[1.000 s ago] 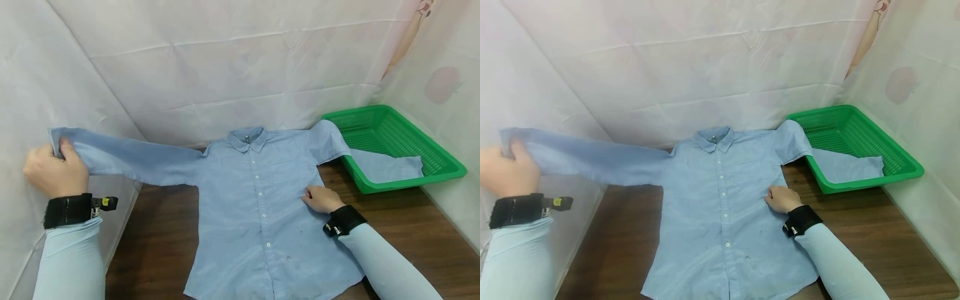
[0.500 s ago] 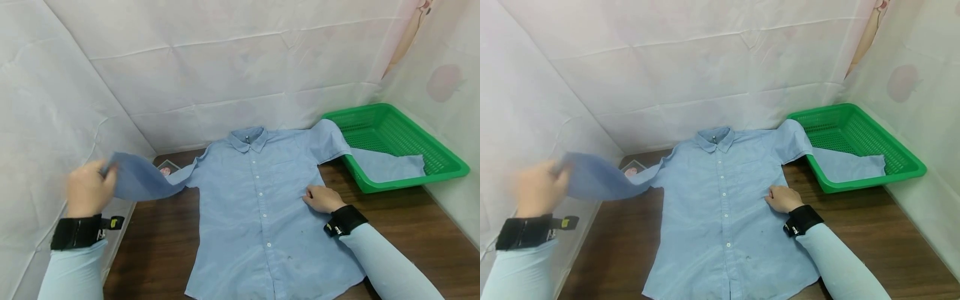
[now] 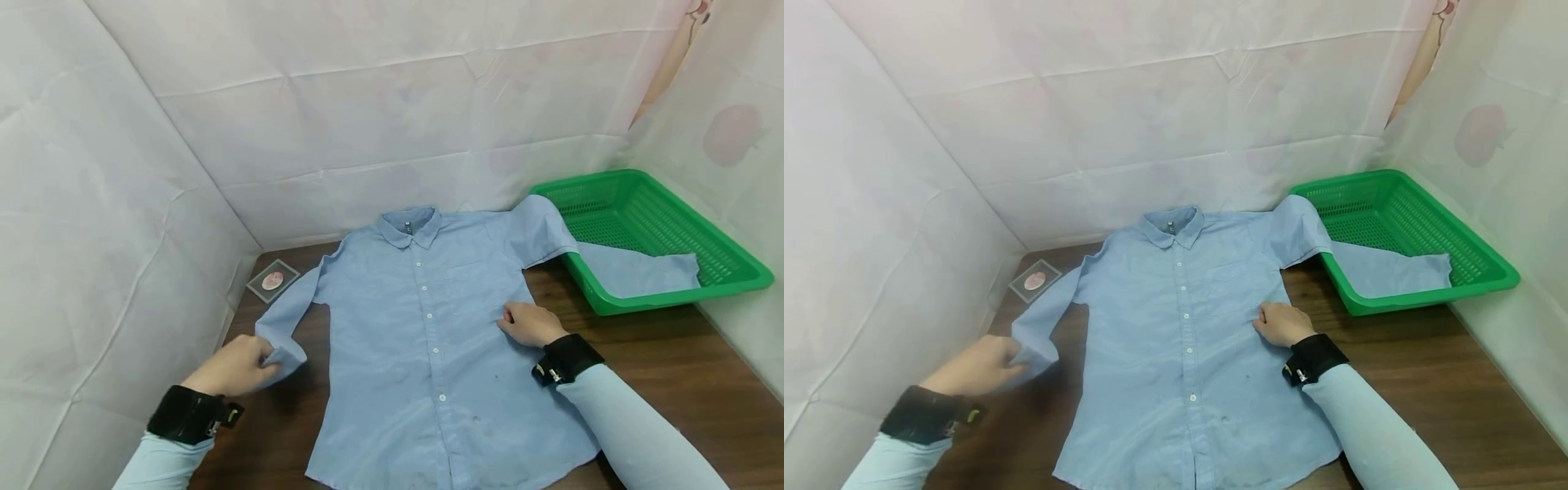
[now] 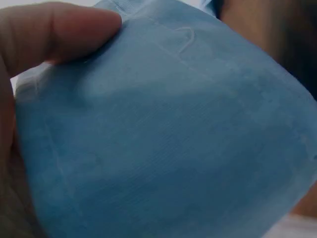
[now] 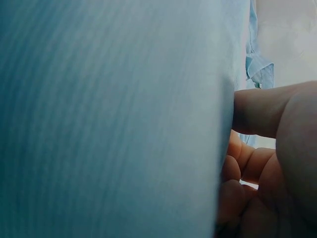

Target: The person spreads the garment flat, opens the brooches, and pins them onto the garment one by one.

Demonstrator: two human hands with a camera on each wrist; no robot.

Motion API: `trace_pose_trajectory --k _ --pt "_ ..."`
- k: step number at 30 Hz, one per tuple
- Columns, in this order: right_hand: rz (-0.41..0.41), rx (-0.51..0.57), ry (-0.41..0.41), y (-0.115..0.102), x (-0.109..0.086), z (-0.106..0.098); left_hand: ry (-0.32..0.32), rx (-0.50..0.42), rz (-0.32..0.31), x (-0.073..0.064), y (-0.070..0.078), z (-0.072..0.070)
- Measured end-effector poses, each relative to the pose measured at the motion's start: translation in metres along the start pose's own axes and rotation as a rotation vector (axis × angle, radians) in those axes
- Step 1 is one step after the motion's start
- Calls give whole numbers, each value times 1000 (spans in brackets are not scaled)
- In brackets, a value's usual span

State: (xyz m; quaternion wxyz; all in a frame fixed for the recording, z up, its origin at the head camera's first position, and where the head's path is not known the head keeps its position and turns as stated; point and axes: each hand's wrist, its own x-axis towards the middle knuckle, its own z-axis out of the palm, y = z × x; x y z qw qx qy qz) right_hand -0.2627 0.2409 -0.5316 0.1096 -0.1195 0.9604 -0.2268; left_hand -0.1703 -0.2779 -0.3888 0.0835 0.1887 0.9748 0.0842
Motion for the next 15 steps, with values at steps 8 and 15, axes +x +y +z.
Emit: trace_pose_trajectory --k 8,15 --pt "-4 9 -1 0 0 1 -228 -190 42 3 6 52" --pt "-4 12 -4 -1 0 -1 -327 -278 9 -1 5 72"
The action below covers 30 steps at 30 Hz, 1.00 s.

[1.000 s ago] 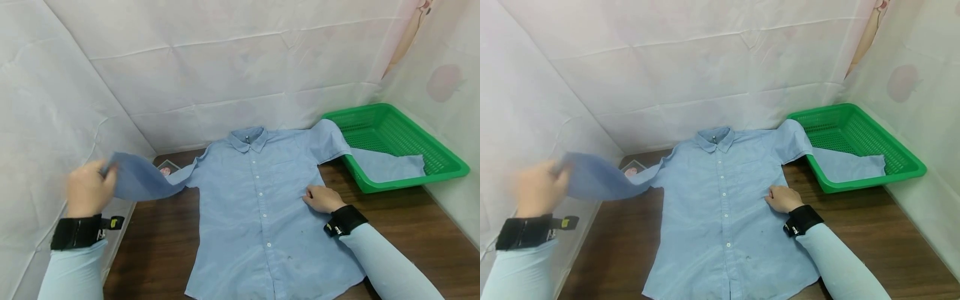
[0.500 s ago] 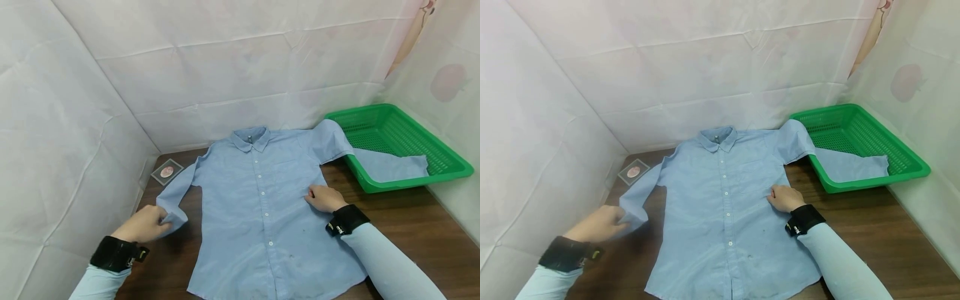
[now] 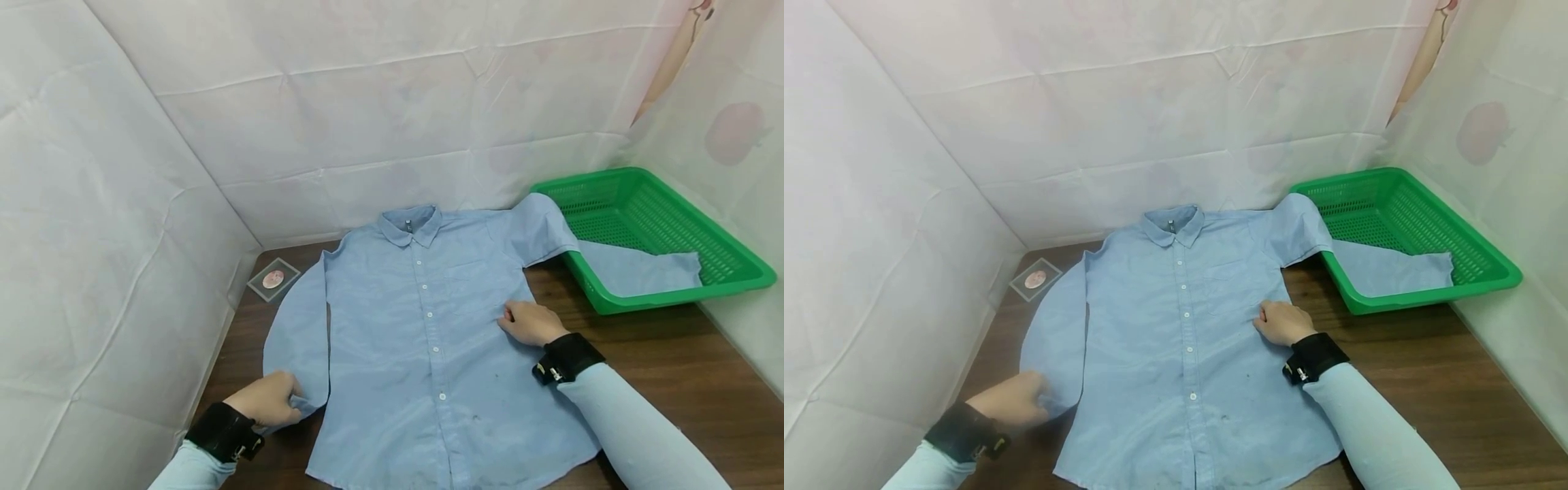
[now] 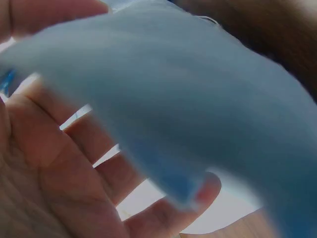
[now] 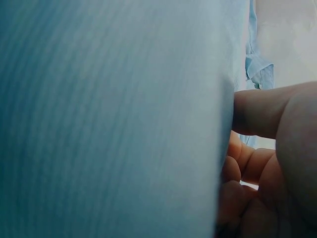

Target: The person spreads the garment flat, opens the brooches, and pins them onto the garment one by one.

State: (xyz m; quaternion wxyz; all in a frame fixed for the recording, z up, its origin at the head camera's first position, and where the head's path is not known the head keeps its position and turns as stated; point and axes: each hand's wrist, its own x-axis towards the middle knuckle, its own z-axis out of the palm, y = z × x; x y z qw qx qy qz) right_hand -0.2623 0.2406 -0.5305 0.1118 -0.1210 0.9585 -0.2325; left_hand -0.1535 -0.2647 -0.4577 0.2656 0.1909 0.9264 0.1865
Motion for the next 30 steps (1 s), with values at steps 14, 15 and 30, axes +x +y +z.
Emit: trace_pose_trajectory --k 14,15,30 --pt "0 -2 2 2 1 1 58 66 -85 2 8 14" --pt "-2 1 1 2 1 0 57 68 -77 3 7 13" --pt "2 3 -60 -7 2 -11 319 173 -31 65 19 -17"
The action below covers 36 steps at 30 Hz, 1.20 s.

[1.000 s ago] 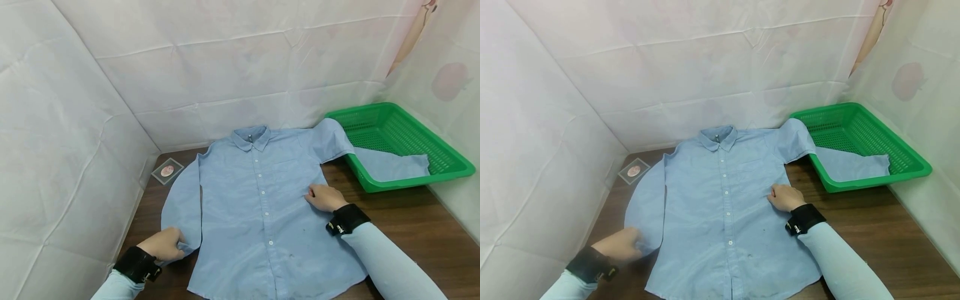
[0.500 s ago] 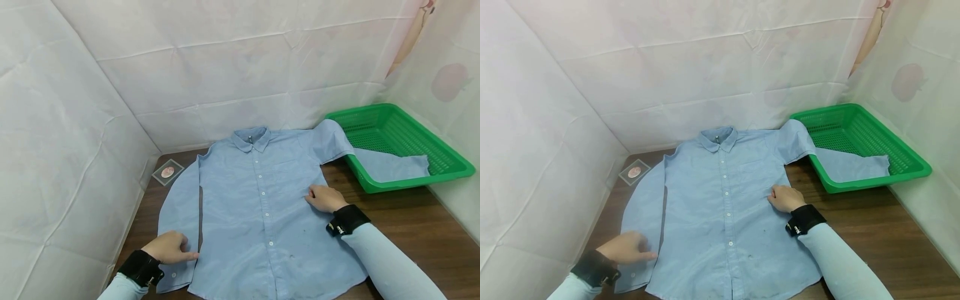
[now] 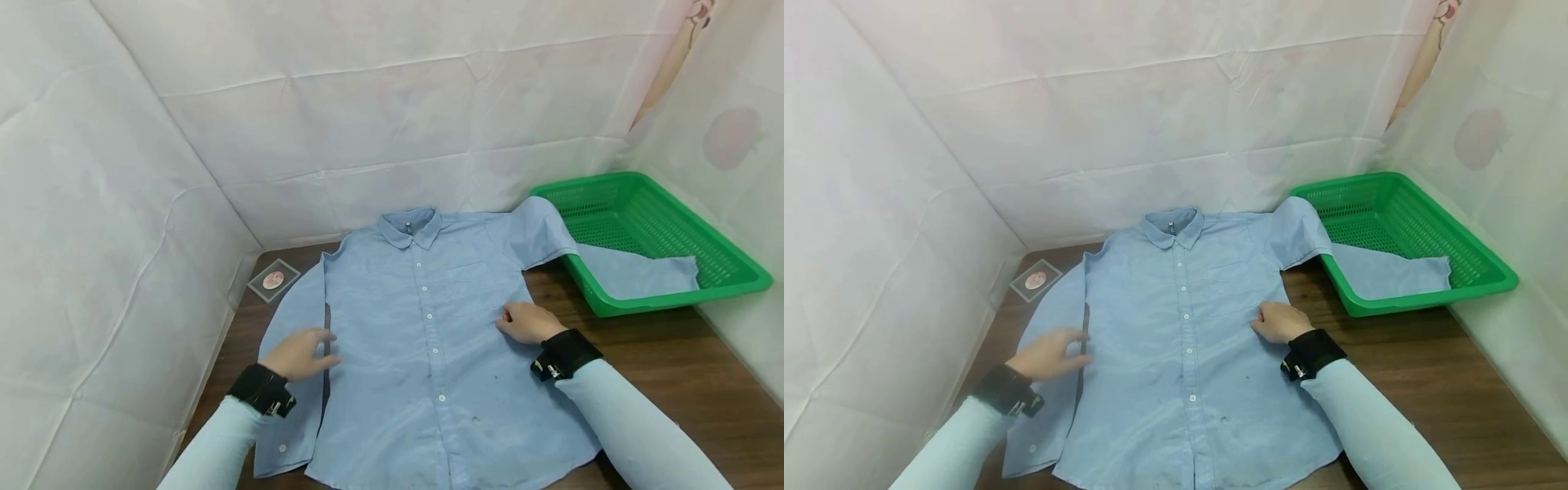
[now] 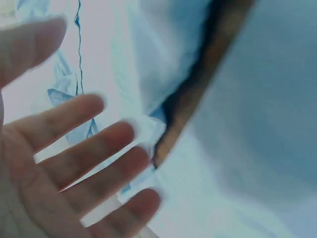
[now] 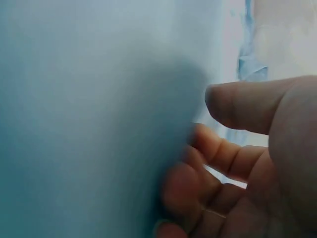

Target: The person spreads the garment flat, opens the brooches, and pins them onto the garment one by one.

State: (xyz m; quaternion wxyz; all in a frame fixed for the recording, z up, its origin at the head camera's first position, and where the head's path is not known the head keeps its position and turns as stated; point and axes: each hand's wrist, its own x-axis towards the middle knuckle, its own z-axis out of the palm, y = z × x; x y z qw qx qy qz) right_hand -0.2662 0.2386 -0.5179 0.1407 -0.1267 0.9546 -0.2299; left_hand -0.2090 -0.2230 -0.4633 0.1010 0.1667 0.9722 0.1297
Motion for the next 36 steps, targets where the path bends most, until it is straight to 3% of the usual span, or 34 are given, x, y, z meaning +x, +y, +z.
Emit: trace_pose_trajectory --k 3,6,10,13,17,21,31,36 --pt "-32 9 41 -4 6 -9 80 67 20 25 2 -2" --pt "-82 -14 122 -5 18 -16 90 122 32 48 1 -1" --pt "-177 -66 150 5 35 -17 21 177 -26 71 -2 3" --pt "-186 -118 87 15 43 -13 -60 184 -101 80 -5 6" --pt "-118 -155 -13 26 47 -6 -127 163 -140 88 -9 14" --pt "-78 -166 -54 32 47 -2 -152 110 -152 92 -12 21" --pt "-59 -136 -82 37 46 0 -102 71 -177 94 -13 30" --pt "-52 -123 -85 38 41 1 -107 59 -178 94 -9 32"
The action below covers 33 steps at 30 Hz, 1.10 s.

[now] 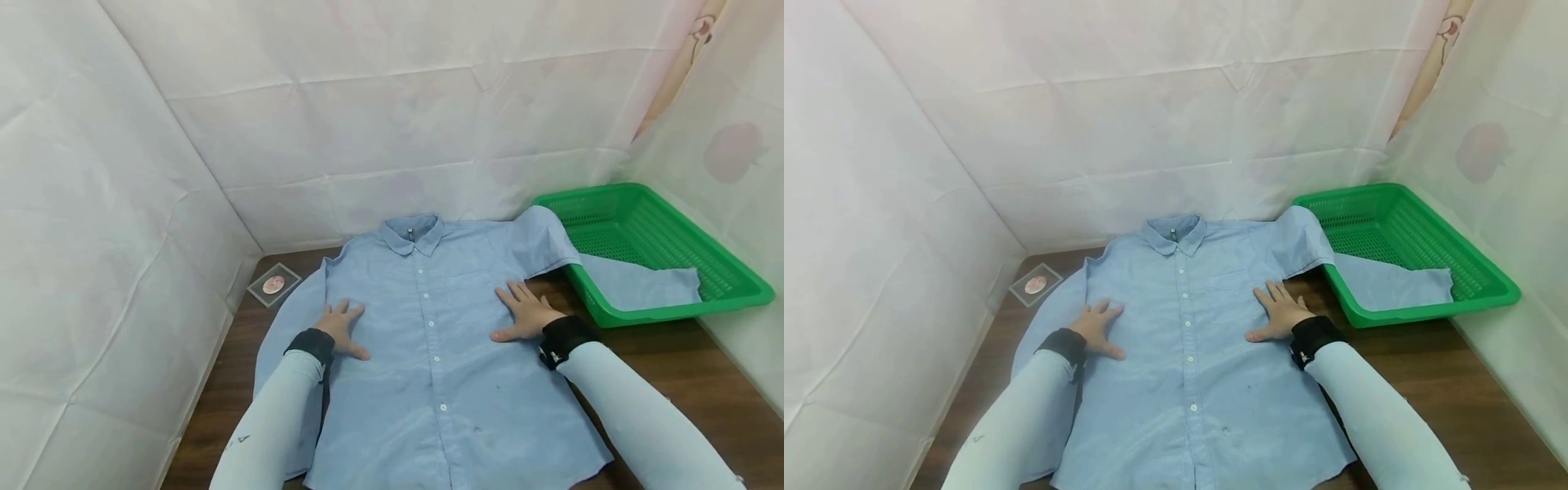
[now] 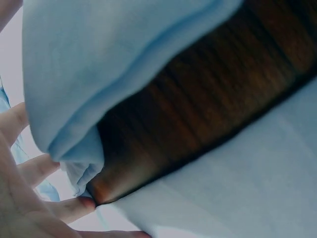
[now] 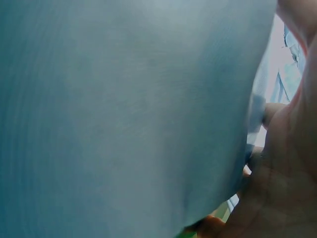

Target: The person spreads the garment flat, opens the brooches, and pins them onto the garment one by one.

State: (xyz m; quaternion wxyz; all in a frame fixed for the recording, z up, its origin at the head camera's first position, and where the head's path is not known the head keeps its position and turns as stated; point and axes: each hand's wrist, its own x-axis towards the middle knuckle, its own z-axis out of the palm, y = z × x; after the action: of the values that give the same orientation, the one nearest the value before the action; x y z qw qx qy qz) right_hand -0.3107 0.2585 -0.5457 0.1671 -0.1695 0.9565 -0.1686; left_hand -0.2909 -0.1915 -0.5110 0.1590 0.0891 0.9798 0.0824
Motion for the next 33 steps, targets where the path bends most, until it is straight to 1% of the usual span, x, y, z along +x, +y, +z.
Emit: trace_pose_trajectory --k 5,10,15,18,22,24,25,27,29,31,33 --pt "2 6 -24 -4 -1 0 -7 -8 5 -3 -2 6" --pt "-6 10 -22 -4 2 -3 27 14 18 1 -7 9" --pt "-8 18 -28 -4 5 -3 29 27 15 3 -9 9" --pt "-14 31 -28 -9 5 -5 25 23 4 2 -11 9" --pt "-25 38 -29 -14 8 -6 11 4 -34 1 -17 9" --pt "-26 43 -28 -16 9 -6 14 -9 -37 0 -20 10" --pt "-25 41 -27 -17 8 -6 20 -21 -27 -1 -21 10" --pt "-26 29 -15 -19 6 -7 66 -41 18 -2 -24 10" --pt "-43 23 22 -22 3 -9 134 -64 75 -2 -27 6" --pt "-67 17 70 -26 2 -13 225 -100 109 -4 -32 -4" --pt "-104 19 119 -33 2 -17 316 -118 104 -6 -41 -18"
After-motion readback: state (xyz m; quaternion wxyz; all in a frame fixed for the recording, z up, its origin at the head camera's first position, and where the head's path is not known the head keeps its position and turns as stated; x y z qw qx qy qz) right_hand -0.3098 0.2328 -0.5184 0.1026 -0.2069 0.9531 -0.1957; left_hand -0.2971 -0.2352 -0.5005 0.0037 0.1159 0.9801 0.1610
